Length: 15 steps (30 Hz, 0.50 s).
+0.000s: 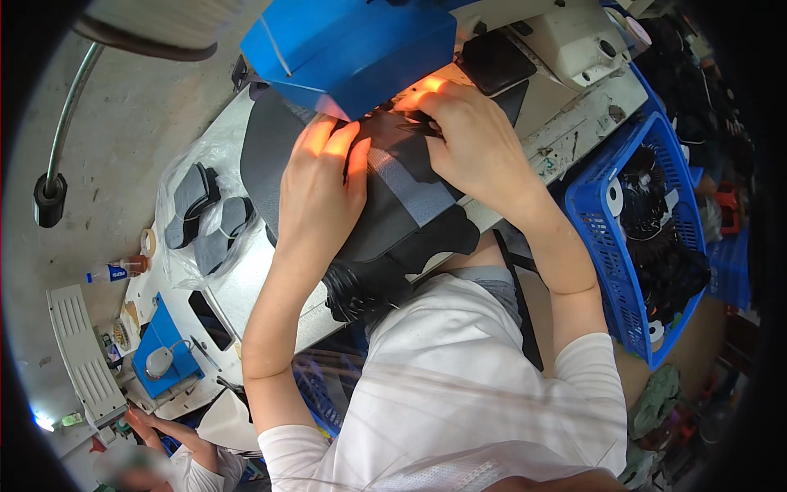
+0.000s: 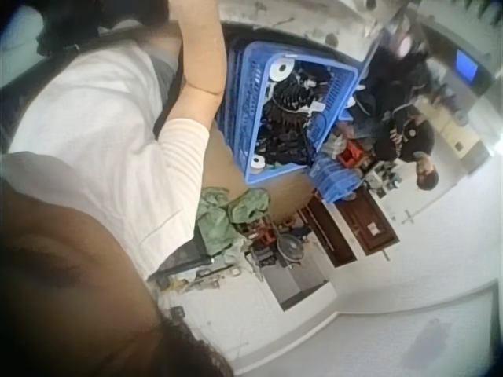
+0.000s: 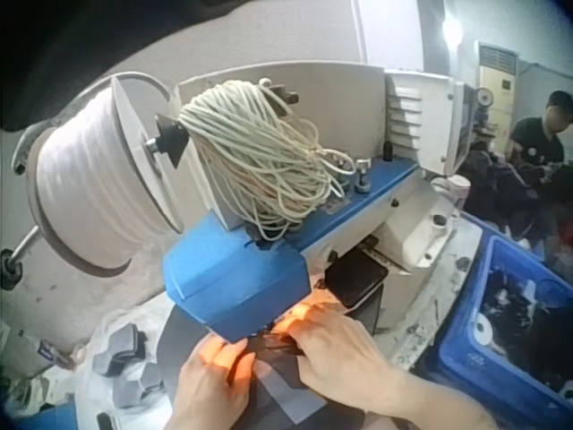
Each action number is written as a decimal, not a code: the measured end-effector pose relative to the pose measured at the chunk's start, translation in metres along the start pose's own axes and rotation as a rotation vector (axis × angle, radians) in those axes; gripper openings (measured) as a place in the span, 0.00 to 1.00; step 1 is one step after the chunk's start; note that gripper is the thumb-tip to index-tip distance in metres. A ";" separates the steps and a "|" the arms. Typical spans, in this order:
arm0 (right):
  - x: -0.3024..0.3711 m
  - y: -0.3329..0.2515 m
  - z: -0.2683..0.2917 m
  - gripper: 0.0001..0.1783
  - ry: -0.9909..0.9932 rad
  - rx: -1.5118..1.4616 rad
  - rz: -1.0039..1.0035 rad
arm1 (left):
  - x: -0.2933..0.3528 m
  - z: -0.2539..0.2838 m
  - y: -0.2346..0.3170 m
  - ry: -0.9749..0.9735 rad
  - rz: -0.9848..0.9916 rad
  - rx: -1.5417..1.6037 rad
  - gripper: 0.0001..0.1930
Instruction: The person stitches leather pieces using a sewing machine, trims threads with snips, and stacks the finished pieces on the table.
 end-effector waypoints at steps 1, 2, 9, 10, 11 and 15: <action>0.000 0.000 -0.001 0.12 0.002 0.005 -0.003 | 0.000 0.001 0.004 0.025 -0.055 -0.031 0.11; 0.000 0.000 -0.004 0.13 -0.005 -0.005 -0.009 | 0.000 0.001 0.004 0.025 -0.056 -0.030 0.11; 0.007 -0.002 -0.004 0.13 -0.086 -0.072 -0.057 | -0.002 0.001 -0.007 -0.025 -0.090 0.033 0.10; 0.007 -0.004 -0.001 0.13 -0.089 -0.070 -0.059 | -0.001 0.001 -0.006 -0.024 -0.129 0.032 0.10; 0.007 -0.004 -0.001 0.13 -0.138 -0.057 -0.078 | -0.001 0.001 -0.007 -0.025 -0.127 0.034 0.10; 0.012 -0.002 0.003 0.14 -0.159 -0.074 -0.098 | 0.000 0.003 0.001 -0.003 -0.196 -0.108 0.10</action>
Point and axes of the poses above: each hand's wrist, its own x-axis away from the middle knuckle, its own z-axis out of the back of the hand, y = z × x, the point moved 6 cm from there along -x, towards the middle knuckle, and after that the axes turned 8 degrees about y, right-handed, at the moved point
